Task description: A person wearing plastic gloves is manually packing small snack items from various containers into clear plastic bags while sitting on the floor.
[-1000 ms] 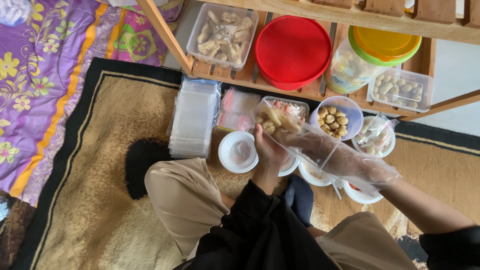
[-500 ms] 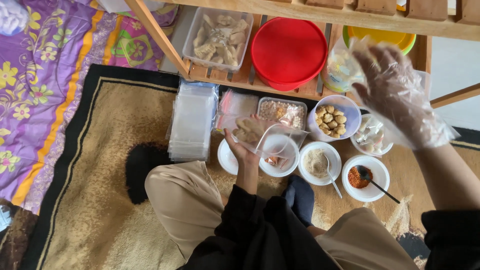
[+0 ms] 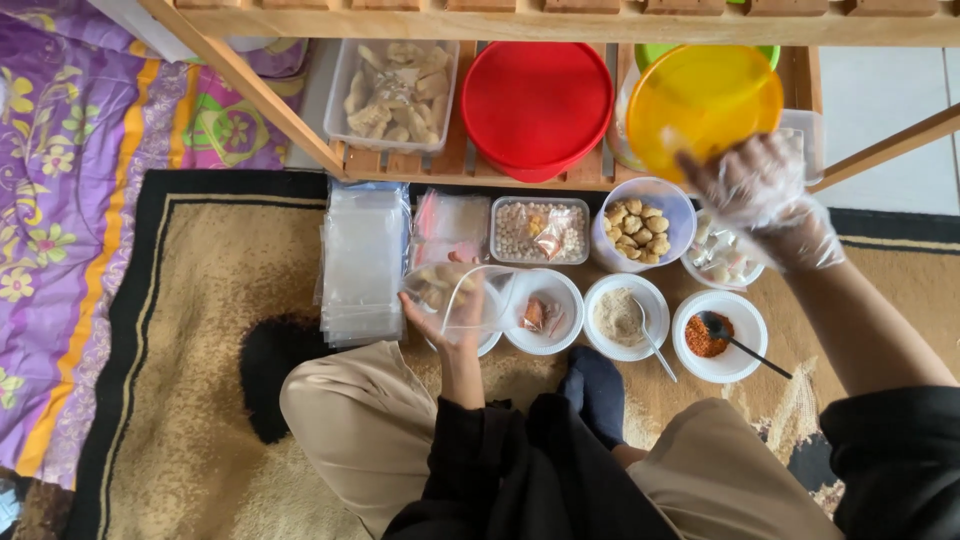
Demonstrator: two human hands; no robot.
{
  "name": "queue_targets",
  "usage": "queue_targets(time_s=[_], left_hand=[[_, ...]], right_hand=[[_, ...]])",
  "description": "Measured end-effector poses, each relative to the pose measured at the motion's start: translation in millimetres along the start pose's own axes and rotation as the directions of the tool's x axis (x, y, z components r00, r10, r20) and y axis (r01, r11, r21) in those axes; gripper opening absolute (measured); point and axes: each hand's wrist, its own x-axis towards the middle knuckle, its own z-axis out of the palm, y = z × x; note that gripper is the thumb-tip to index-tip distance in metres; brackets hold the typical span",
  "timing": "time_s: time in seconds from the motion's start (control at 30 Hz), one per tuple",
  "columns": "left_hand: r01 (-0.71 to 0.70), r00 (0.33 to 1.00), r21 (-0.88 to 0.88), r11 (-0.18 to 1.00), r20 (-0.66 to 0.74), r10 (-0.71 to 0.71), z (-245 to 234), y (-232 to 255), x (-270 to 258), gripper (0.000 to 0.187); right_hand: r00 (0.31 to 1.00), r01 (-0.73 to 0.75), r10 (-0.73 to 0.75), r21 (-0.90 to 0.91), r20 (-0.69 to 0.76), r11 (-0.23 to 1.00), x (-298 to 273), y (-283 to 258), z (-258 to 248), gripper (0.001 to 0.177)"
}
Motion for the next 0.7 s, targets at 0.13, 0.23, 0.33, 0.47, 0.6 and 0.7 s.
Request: queue_targets(time_s=[0.13,0.23,0.33,0.47,0.6,0.7], left_hand=[[-0.25,0.853,-0.12,0.961,-0.497,0.159,-4,20,4,0.061],[-0.277,0.841,-0.138,0.951,-0.513,0.17,1,29,1,0.07],[-0.291,0.832,-0.134,0.947,-0.525,0.181,-6,35,3,0.076],[-0.335,0.804,-0.132,0.933,-0.556,0.21,-5,33,5,0.067],[-0.331,0.829,-0.153,0.931,-0.519,0.209,6,27,8,0.068],[-0.316,0.829,-0.137,0.939,-0.521,0.203,9,27,9,0.072]], right_hand=[[0.97,0.199,-0.079,0.563,-0.23,0.802,-35,-71,-1,0.026],[0.98,0.171,-0.055,0.679,-0.189,0.714,-61,-98,7,0.013],[0.996,-0.033,-0.015,0.548,0.083,0.836,-81,-105,9,0.007],[0.651,-0.268,-0.105,0.357,0.752,0.895,-94,-113,7,0.067],[0.681,-0.287,-0.092,0.381,0.726,0.879,-85,-122,4,0.063],[0.848,-0.292,-0.007,0.478,0.531,0.829,-82,-127,4,0.072]])
